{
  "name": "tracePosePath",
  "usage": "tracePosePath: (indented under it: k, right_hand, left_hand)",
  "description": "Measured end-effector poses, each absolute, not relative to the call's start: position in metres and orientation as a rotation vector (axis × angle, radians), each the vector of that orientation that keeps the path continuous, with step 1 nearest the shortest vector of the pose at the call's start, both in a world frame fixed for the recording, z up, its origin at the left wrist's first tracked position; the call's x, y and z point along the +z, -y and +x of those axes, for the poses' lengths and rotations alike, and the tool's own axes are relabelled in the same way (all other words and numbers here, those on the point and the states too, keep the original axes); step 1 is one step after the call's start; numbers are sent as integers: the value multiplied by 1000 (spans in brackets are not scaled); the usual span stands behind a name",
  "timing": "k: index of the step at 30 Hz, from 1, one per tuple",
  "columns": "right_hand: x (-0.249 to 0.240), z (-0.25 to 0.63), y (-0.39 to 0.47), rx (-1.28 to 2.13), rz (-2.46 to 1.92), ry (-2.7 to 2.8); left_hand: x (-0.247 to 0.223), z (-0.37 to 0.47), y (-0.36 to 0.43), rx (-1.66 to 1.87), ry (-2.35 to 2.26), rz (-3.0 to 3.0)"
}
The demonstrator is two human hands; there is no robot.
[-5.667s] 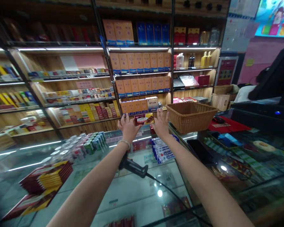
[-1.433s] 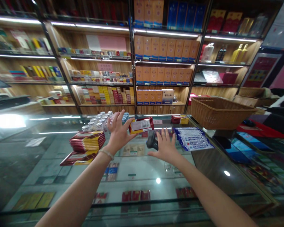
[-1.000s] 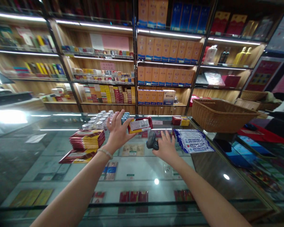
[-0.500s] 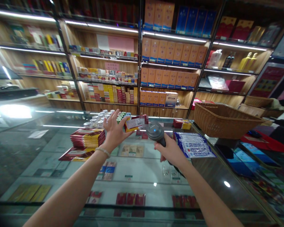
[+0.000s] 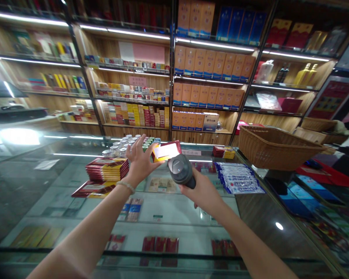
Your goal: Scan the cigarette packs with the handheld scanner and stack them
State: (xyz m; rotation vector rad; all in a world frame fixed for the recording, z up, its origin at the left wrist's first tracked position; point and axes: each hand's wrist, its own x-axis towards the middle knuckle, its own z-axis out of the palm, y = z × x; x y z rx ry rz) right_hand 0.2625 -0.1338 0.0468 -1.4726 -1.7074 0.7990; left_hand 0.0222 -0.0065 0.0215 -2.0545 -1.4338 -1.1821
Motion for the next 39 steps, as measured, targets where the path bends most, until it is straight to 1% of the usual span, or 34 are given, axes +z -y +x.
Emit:
tracePosePath:
  k: [3, 8, 11, 15, 22, 27, 31, 39]
  right_hand:
    - [45, 263, 133, 732, -1483, 1725]
    - [45, 264, 131, 781, -1474, 1701]
    - [44, 266, 130, 701, -1441, 1725]
    - [42, 271, 127, 417, -1460, 1817]
    - [45, 280, 120, -117, -1809, 1976]
    - [39, 285, 110, -348, -1902, 2022]
    - [30, 288, 102, -342, -1883, 2127]
    - [13, 284, 91, -120, -1908, 2200]
  left_hand:
    - [21, 22, 6, -1174, 1432, -2061]
    - [22, 24, 8, -1174, 1429, -2044]
    - [22, 24, 7, -1168, 1421, -2041]
    - [21, 23, 7, -1150, 1421, -2036]
    - [22, 23, 7, -1112, 1446, -2036]
    - [22, 23, 6, -1113, 1451, -2041]
    - [23, 23, 7, -1131, 1462, -2054]
    - [24, 23, 7, -1119, 1451, -2074]
